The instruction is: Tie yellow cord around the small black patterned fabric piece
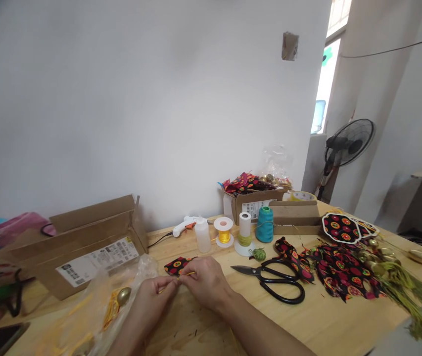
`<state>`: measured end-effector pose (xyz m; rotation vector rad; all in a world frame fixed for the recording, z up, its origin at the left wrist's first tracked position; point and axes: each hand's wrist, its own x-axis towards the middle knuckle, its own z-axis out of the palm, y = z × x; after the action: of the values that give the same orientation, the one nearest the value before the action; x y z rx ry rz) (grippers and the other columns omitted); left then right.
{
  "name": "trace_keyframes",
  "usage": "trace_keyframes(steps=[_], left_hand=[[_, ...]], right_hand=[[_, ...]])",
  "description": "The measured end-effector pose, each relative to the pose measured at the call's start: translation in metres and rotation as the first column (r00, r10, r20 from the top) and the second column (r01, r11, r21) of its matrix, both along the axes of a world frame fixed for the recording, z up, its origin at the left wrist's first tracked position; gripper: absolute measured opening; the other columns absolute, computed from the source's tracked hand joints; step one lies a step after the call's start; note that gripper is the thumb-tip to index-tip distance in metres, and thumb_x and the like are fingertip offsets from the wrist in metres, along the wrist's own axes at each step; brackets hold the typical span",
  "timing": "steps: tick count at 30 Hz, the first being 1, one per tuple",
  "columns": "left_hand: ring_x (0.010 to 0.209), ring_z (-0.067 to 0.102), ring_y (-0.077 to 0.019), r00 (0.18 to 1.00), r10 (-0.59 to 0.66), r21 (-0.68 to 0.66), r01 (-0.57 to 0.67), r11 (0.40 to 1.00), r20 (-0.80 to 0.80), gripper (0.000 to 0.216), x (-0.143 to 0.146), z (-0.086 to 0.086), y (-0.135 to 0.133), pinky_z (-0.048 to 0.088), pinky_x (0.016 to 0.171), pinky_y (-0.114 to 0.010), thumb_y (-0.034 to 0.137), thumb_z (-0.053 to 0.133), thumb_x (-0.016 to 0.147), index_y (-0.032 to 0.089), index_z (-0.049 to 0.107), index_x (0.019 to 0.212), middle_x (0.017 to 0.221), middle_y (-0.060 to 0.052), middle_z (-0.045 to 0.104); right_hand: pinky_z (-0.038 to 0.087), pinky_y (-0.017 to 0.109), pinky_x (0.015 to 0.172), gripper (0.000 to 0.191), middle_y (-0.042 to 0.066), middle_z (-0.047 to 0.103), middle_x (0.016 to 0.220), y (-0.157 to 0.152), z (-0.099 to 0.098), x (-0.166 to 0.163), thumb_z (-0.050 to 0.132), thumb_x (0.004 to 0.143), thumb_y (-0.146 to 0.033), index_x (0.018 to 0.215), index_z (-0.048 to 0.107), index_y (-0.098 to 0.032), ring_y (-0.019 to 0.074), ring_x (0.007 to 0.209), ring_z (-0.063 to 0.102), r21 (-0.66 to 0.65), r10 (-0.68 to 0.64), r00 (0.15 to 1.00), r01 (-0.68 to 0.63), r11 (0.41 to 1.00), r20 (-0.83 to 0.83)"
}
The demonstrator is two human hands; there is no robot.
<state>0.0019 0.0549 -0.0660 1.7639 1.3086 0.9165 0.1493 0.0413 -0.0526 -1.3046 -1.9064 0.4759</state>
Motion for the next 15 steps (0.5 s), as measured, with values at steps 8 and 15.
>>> trace_keyframes(steps=[8,15], left_hand=[[0.058,0.056,-0.0177,0.985,-0.074,-0.096,0.090,0.991,0.157,0.033,-0.0011,-0.0004,-0.0003,0.040,0.052,-0.023,0.040,0.052,0.064,0.013,0.068,0.074,0.057,-0.002,0.065],[0.059,0.057,-0.0175,0.973,-0.116,-0.138,0.145,0.980,0.200,0.035,-0.0011,-0.0043,0.0030,0.042,0.054,-0.024,0.040,0.052,0.067,0.013,0.067,0.082,0.060,-0.002,0.067]], right_hand=[[0.026,0.017,0.044,0.016,-0.004,0.046,0.046,0.0045,-0.0054,0.0038,0.051,0.071,-0.026,0.067,0.065,-0.019,0.0078,0.045,0.038,-0.039,-0.072,0.997,0.071,0.997,-0.010],[0.030,0.017,0.047,0.016,-0.003,0.055,0.052,0.0047,-0.0028,0.0052,0.051,0.073,-0.028,0.068,0.065,-0.019,0.0089,0.049,0.044,0.002,-0.082,0.997,0.082,0.997,0.008]])
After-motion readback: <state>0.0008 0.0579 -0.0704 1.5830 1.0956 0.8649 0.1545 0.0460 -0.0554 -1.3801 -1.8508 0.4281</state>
